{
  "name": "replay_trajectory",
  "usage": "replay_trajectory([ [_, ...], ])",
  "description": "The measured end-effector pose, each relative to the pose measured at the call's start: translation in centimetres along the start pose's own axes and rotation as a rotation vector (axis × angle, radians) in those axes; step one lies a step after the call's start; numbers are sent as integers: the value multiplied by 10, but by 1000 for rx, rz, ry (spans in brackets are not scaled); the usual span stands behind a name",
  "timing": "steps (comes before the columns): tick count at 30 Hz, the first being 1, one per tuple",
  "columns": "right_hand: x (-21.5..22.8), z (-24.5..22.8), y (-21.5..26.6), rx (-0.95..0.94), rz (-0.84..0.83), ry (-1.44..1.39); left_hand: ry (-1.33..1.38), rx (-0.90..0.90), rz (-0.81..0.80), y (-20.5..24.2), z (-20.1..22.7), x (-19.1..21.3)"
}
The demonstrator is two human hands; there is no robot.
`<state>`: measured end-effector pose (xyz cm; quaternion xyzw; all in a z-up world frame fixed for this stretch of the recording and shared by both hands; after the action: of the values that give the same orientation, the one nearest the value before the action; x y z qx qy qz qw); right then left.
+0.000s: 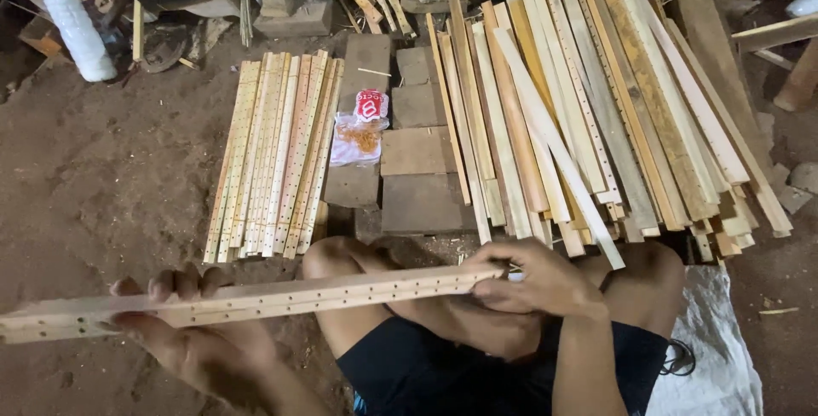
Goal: Sorting and stacking thin wooden slats from a large pile into an organized bundle.
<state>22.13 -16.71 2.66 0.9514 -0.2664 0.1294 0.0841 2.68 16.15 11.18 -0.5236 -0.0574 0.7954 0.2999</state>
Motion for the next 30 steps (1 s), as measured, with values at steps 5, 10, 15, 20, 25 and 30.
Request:
replay_trajectory([
  [5, 32, 2, 7, 315, 465, -437, -81, 87, 220, 19, -16, 11],
  [10, 36, -23, 3, 526, 645, -870, -182, 234, 333, 61, -28, 38],
  [15, 37, -51, 0, 522, 707, -671, -903, 1174, 358, 127, -69, 80],
  [20, 12, -78, -14, 451, 596, -516, -1069, 543, -704, 120, -45, -34],
  [25, -22, -82, -26, 521, 478, -509, -1339, 558, -820, 116, -86, -59],
  [30, -33, -59, -25, 341, 675, -314, -868, 971, -502, 156, -123, -22],
])
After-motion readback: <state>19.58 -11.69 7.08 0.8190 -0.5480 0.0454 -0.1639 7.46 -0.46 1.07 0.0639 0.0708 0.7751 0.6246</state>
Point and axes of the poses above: each hand's wrist, its own y-axis away from the middle knuckle, its own x-axis out of the back of the hand, z = x × y, the point moved 8 cm from there along -y, towards the middle knuckle, and after that the axes turned 2 degrees about x, right-handed, at the moved point
